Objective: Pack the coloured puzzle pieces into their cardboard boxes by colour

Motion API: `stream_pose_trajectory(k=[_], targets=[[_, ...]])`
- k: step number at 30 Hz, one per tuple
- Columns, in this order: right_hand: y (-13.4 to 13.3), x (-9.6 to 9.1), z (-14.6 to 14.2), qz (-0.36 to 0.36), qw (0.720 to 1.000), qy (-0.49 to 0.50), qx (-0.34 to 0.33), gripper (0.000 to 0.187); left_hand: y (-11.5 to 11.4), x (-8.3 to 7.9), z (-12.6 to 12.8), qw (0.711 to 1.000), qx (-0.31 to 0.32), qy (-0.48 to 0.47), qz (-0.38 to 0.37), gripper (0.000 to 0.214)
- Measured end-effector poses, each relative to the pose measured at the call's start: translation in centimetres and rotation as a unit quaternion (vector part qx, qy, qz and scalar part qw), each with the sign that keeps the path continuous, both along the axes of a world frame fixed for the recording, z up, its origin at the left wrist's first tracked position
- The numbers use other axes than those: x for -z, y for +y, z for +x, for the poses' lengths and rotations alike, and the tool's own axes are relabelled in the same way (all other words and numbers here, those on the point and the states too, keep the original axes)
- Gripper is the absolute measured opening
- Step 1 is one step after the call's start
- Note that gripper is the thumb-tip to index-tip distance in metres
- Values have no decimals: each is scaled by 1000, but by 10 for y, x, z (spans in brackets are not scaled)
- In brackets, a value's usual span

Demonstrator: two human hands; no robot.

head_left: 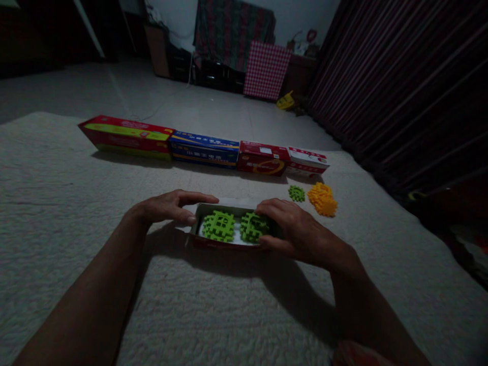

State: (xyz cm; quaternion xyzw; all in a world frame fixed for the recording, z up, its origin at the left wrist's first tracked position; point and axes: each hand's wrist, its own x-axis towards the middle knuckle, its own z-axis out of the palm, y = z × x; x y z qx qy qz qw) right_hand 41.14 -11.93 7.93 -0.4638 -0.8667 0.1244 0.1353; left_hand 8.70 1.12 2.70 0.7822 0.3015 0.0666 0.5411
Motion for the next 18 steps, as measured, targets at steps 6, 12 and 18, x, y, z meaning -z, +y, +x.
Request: stream_pose_trajectory(k=[6, 12, 18], targets=[[-6, -3, -5, 25, 1000, 9, -16, 26, 0, 2, 0, 999, -2, -13, -30, 79], [15, -4, 32, 99, 993, 20, 57, 25, -2, 1, 1, 999, 0, -19, -35, 80], [62, 32, 117, 140, 948, -23, 284, 29, -1, 1, 1, 1000, -1, -8, -24, 81]])
